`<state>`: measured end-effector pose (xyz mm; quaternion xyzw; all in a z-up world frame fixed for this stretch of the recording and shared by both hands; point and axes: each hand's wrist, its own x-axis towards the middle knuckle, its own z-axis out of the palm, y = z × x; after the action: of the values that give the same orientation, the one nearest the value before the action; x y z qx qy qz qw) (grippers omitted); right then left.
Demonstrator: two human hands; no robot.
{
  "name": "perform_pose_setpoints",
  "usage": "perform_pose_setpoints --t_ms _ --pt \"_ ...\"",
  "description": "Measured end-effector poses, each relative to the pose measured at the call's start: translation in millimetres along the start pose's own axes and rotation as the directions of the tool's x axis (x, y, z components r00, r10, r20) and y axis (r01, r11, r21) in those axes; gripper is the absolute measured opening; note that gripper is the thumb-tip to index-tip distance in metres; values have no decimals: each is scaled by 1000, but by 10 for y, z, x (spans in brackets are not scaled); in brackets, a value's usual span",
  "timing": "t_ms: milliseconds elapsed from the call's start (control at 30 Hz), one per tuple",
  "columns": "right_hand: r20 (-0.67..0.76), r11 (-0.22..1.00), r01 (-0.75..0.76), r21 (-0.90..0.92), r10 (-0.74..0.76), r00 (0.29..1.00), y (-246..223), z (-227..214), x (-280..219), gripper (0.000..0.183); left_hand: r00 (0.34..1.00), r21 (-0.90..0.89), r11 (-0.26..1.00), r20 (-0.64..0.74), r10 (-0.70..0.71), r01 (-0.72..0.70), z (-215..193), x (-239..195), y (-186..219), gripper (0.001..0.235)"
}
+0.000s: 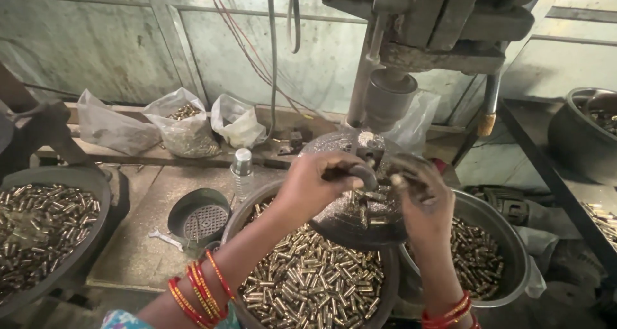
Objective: Operating a manual press machine to process small cylindrical metal components.
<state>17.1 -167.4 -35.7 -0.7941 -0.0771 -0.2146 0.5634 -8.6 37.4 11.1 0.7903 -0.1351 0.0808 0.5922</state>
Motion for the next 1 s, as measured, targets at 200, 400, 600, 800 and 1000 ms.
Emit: perform_pose_setpoints --t_ms 200,400,600,800,1000 --pt "-71 958 281 -63 -285 956 -60 -4 -65 21 922 312 887 -73 379 -340 67 26 -116 35" --pt "-113 938 324 -125 -338 934 -170 32 -142 20 940 301 908 -87 331 -292 149 95 -129 30" --pt "-213 892 400 -210 -441 872 8 78 -126 29 997 114 992 -62 -52 59 111 169 59 71" --pt "-197 609 677 -414 -786 586 -498 -437 938 46 987 154 976 -32 160 -153 27 237 1 81" --pt "28 543 642 -541 -752 659 781 -416 2362 13 999 66 997 -35 33 -30 71 200 64 76"
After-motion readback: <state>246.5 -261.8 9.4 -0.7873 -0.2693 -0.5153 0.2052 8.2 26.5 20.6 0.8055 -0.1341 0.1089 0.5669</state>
